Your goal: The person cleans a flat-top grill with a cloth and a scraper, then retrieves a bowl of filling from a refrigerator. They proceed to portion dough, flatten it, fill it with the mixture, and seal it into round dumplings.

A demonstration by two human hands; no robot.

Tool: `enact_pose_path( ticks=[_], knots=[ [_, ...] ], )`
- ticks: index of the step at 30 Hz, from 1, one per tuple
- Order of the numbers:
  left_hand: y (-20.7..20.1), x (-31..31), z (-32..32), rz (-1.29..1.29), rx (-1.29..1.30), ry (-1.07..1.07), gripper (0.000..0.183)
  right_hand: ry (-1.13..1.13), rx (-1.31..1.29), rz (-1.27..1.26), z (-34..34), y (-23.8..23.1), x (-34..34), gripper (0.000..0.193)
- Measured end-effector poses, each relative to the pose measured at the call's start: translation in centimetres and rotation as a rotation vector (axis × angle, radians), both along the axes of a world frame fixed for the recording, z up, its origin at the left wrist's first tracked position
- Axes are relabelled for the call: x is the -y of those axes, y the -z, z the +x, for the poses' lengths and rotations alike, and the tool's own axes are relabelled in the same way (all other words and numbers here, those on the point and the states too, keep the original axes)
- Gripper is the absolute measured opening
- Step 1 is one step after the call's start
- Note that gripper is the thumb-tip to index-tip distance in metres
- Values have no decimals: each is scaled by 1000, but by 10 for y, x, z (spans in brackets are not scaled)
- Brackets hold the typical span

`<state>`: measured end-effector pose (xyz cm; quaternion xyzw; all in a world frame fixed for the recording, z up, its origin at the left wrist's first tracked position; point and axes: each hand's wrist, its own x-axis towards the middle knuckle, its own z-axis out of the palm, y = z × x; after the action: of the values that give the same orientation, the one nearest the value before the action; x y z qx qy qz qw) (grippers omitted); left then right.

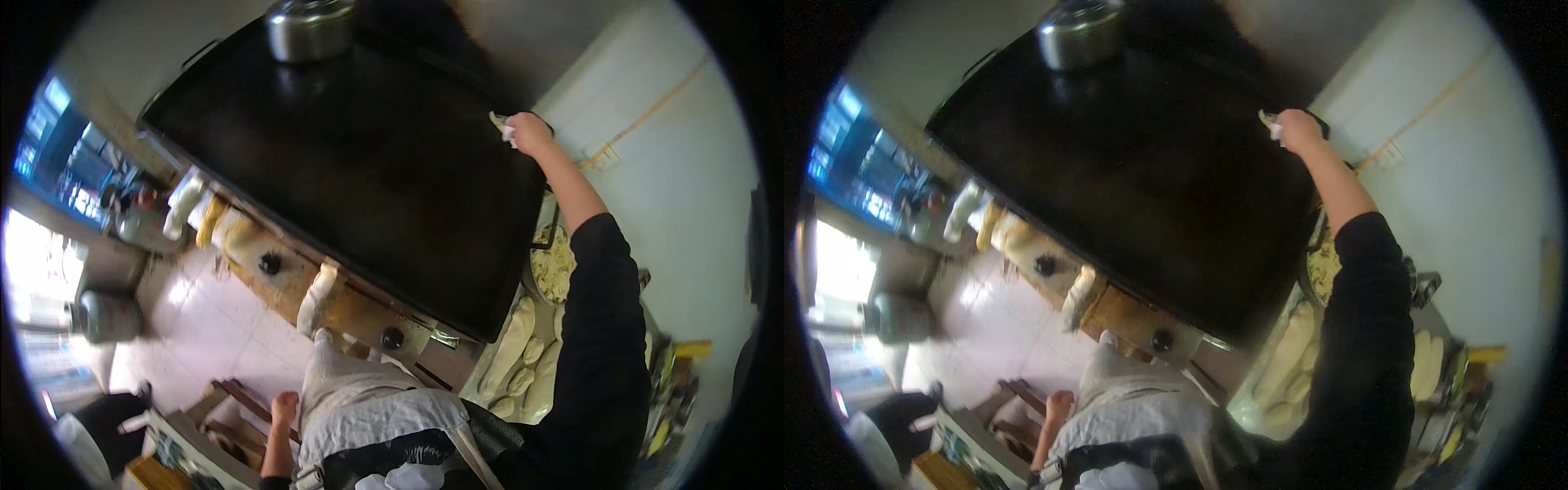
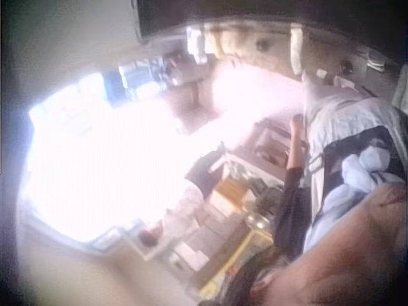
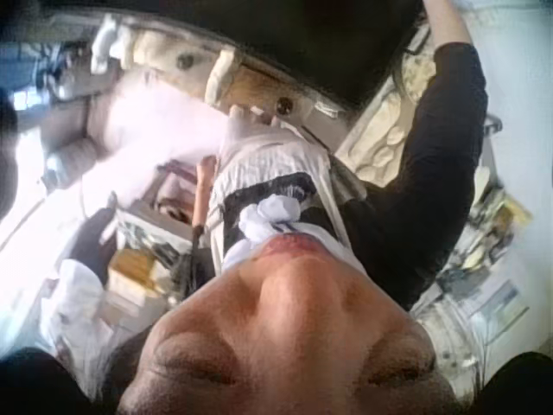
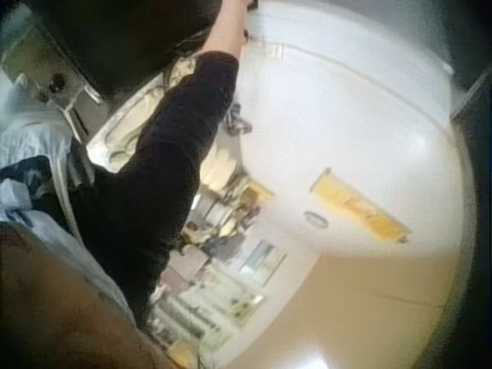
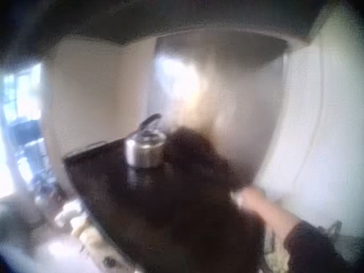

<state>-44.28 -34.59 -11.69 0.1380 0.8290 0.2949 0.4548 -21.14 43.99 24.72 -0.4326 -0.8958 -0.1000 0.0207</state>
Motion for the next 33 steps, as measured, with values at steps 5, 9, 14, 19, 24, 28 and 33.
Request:
enact_pose_path(
  ticks=[5, 9, 14, 19, 24, 28, 33],
  knots=[
    [21, 6, -30, 18, 126, 52, 17, -148, 75, -425, 8, -21, 115, 8],
    [61, -11, -96, -164, 72, 255, 19, -400, 59, -358, 27, -29, 252, 11],
    [56, -69, -191, 100, 261, -134, 18, -230, 111, -100, 23, -25, 185, 6],
    [13, -99, -209, 78, 163, -137, 19, 161, 314, 192, 11, -6, 25, 8],
    [8, -57, -187, 5, 195, -73, 15, 166, 360, -112, 1, -26, 80, 10],
    [19, -40, -164, -52, -116, 509, 22, -177, 156, -638, -21, -51, 233, 3],
    [16, -81, -152, 5, 58, 334, 23, -272, -109, -559, -36, -35, 235, 5]
  ],
)
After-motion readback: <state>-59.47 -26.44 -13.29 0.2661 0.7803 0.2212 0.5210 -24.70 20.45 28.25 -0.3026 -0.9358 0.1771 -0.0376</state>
